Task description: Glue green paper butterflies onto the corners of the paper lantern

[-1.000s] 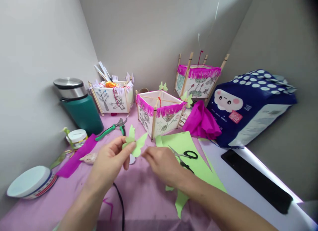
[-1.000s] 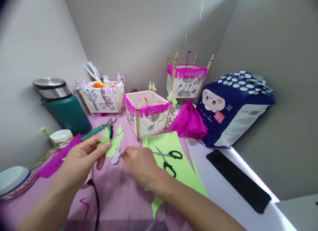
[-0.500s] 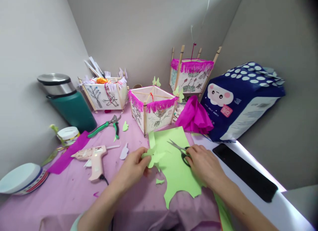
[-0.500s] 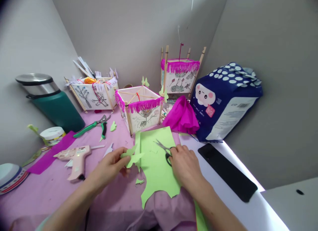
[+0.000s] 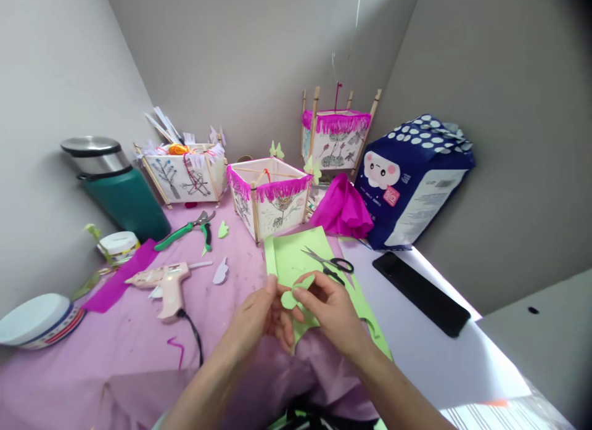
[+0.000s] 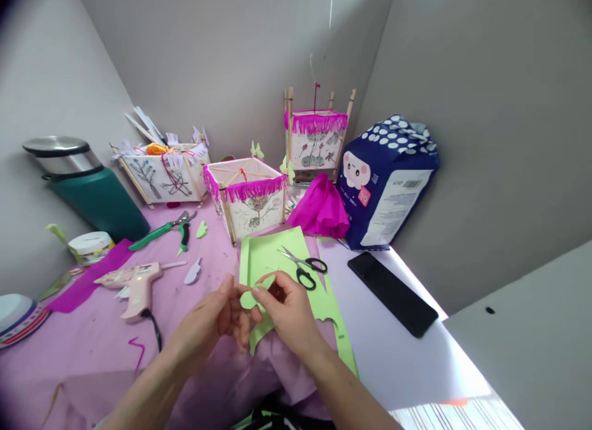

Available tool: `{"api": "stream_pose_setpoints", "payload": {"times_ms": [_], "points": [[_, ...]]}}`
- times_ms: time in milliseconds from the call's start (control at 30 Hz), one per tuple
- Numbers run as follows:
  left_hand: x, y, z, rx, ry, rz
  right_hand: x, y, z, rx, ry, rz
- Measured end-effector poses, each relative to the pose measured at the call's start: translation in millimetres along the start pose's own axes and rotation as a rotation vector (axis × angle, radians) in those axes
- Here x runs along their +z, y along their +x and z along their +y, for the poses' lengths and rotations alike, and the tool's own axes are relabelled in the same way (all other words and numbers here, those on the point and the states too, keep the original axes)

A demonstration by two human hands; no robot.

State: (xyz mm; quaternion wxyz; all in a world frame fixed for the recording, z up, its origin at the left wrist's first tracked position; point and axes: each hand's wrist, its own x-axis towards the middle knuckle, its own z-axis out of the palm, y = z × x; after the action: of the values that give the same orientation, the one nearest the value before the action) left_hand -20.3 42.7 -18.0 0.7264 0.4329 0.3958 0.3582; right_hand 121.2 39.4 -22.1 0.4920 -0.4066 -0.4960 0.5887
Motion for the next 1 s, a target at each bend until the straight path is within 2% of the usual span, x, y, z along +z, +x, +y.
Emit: {"api": "stream_pose_setpoints", "payload": {"times_ms": [133,267,400,533,633,700,833,1000], "points": [[-7.1,-5,1,0.081,0.209,0.137,-3,-3,4,-0.067,-0.204,0.084],[-17.0,-5,1,0.119,0.129,0.261,-3,-6,11,-0.251,-0.759,0.197],[-25.9,-4,-3,0.124,0.078,0.301,12,4,20,-0.326,-1.323,0.157],[-31.0,-1,-9,0.142,0.025,0.375,21,21,28,-0.36,-1.616,0.076],[-33.8,2,-13,0.133,-0.027,0.431,13,27,32,-0.475,-1.685,0.015],[-35.1,4,-15,0.127,-0.039,0.451,3,26,33,-0.527,-1.684,0.028],[-34.5,8,-17,0.12,-0.011,0.46,-22,10,28,-0.617,-1.578,0.056],[-27.9,7,-9,0.188,0.103,0.459,-38,-15,26,-0.783,-1.488,-0.025]]}}
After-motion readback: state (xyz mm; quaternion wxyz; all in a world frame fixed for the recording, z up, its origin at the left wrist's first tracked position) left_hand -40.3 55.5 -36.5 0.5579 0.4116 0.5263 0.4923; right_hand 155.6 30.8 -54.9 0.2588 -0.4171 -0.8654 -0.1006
